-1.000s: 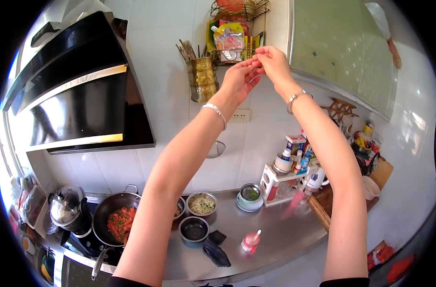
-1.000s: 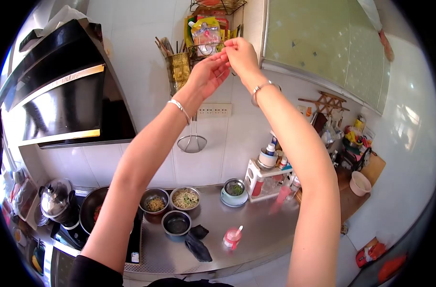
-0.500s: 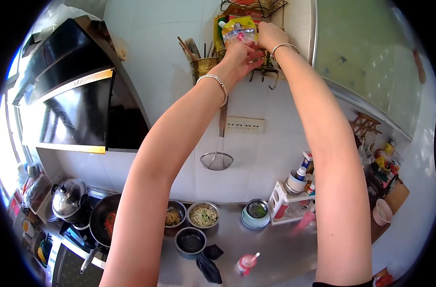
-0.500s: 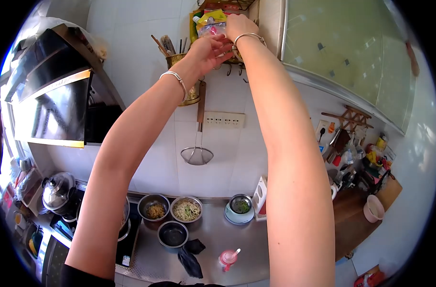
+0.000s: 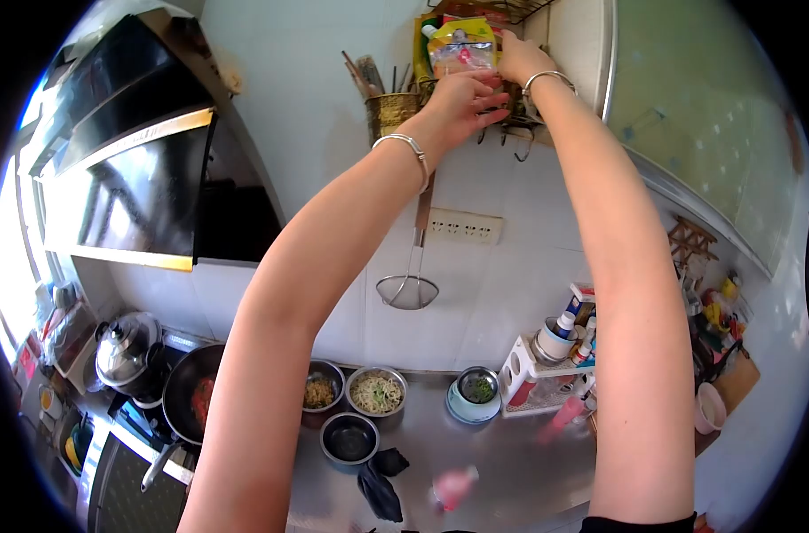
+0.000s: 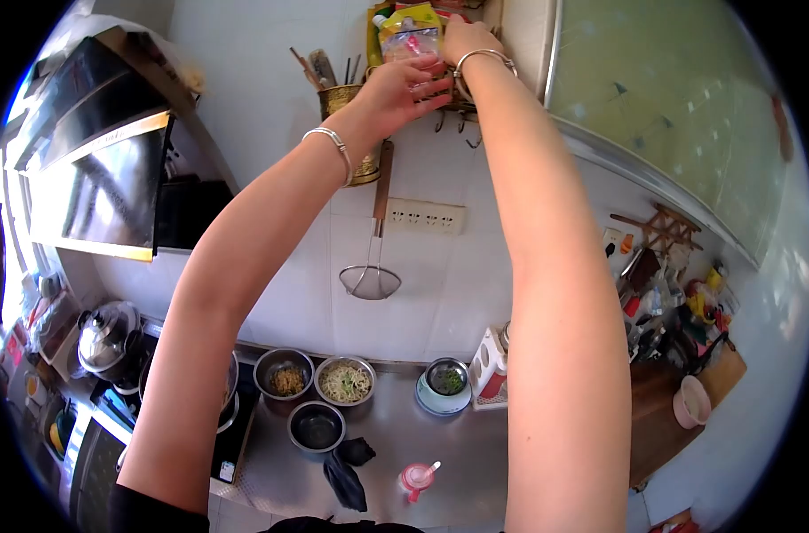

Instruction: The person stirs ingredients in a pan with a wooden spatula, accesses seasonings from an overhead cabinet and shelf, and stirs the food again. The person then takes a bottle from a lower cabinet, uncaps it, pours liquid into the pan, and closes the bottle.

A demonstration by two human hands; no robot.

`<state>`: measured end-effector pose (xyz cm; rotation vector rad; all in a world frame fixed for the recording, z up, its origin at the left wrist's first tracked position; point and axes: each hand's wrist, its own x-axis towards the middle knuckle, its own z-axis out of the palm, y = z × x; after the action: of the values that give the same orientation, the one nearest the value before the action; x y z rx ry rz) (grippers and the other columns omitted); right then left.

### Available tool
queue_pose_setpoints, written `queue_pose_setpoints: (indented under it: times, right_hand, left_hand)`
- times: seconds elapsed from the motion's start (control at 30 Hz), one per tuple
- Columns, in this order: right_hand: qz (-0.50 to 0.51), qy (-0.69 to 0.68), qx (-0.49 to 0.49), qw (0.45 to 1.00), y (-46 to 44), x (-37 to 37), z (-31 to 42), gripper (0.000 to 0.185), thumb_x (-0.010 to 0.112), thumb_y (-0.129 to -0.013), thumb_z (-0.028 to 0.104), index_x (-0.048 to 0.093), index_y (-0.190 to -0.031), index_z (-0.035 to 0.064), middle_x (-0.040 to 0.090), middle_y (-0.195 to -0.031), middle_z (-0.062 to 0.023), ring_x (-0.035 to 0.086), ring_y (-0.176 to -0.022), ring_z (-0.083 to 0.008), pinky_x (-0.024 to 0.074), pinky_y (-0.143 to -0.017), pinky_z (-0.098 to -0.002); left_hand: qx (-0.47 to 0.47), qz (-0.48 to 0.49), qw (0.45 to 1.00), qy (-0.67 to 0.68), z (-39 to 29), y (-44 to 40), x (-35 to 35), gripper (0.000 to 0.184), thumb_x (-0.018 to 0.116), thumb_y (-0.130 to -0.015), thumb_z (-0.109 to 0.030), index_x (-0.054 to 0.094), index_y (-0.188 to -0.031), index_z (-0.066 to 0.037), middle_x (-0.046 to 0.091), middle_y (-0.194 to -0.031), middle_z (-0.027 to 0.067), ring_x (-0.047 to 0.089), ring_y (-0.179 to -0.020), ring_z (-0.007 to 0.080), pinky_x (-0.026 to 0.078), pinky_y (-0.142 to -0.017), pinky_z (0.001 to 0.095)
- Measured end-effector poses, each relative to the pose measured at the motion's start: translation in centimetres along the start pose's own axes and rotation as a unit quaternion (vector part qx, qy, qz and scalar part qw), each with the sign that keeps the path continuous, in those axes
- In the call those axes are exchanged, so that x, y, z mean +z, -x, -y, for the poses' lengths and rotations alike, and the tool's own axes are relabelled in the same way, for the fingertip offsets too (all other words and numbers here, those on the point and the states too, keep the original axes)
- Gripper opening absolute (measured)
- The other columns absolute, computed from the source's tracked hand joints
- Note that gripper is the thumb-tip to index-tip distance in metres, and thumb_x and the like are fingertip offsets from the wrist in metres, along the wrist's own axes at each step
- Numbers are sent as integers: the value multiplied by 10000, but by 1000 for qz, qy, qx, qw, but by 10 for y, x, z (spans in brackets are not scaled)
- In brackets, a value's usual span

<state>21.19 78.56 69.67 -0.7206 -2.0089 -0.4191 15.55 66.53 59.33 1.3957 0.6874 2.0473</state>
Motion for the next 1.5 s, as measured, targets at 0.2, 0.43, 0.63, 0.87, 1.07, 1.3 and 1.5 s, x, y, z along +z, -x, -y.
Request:
queue_pose_setpoints:
  times: [0.2, 0.43, 0.63, 0.87, 1.07, 1.3, 1.5]
  right_hand:
    - [2, -39, -80, 996, -56, 29, -38, 272, 536, -825, 188, 644, -904, -48, 653, -726, -220, 670, -638, -280, 511, -562, -400]
    - [-312, -109, -305, 893, 30, -85, 16, 400, 502, -901, 340, 634, -893, -38, 647, -967, -237, 617, -934, -381, 474, -778, -477]
    - [-159, -111, -198, 961, 122, -161, 66, 268, 592, -883, 185, 556, -965, -67, 645, -886, -232, 656, -752, -324, 539, -629, -419]
    - [133, -435, -261, 852, 321, -85, 78, 261, 551, -902, 128, 572, -1157, 81, 639, -1041, -76, 636, -828, -138, 515, -713, -288]
    - [401, -591, -202, 670, 424, -62, 165, 274, 606, -827, -47, 486, -1059, 38, 585, -930, -37, 626, -741, -92, 488, -582, -200]
    - [515, -633, -163, 555, 461, -18, 321, 243, 642, -831, 4, 477, -1009, 26, 580, -922, -36, 589, -727, -68, 481, -604, -214]
    - [562, -649, -93, 504, 477, 6, 419, 159, 609, -869, 47, 507, -987, 16, 601, -840, -40, 591, -692, -77, 487, -602, -211]
  left_hand:
    - [16, -36, 999, 23, 8, 34, 6, 345, 477, -816, 37, 462, -1160, 56, 499, -1137, 142, 556, -1047, 296, 507, -886, 434]
    - [40, -91, 992, 80, 15, 87, 20, 177, 483, -869, -37, 494, -1035, 23, 568, -1030, 163, 614, -882, 287, 539, -734, 403]
    - [93, -115, 989, -15, 41, 230, 27, 244, 509, -797, 29, 511, -1040, 57, 590, -1029, 145, 617, -858, 224, 531, -726, 344]
    - [182, -233, 935, -197, 27, 403, 4, 252, 536, -843, 55, 502, -1091, 26, 568, -1013, 85, 565, -952, 131, 480, -788, 245]
    - [139, -242, 858, -431, -48, 503, -42, 435, 553, -823, 72, 456, -1239, -16, 467, -1272, 97, 448, -1189, 159, 388, -962, 314]
    - [-72, -218, 856, -463, -109, 570, -152, 636, 701, -791, -144, 396, -1344, -72, 559, -1202, 125, 533, -1140, 232, 424, -965, 380]
    - [-79, -284, 895, -335, -124, 615, -243, 472, 653, -823, -66, 461, -1253, -45, 633, -997, 116, 628, -906, 168, 504, -812, 316]
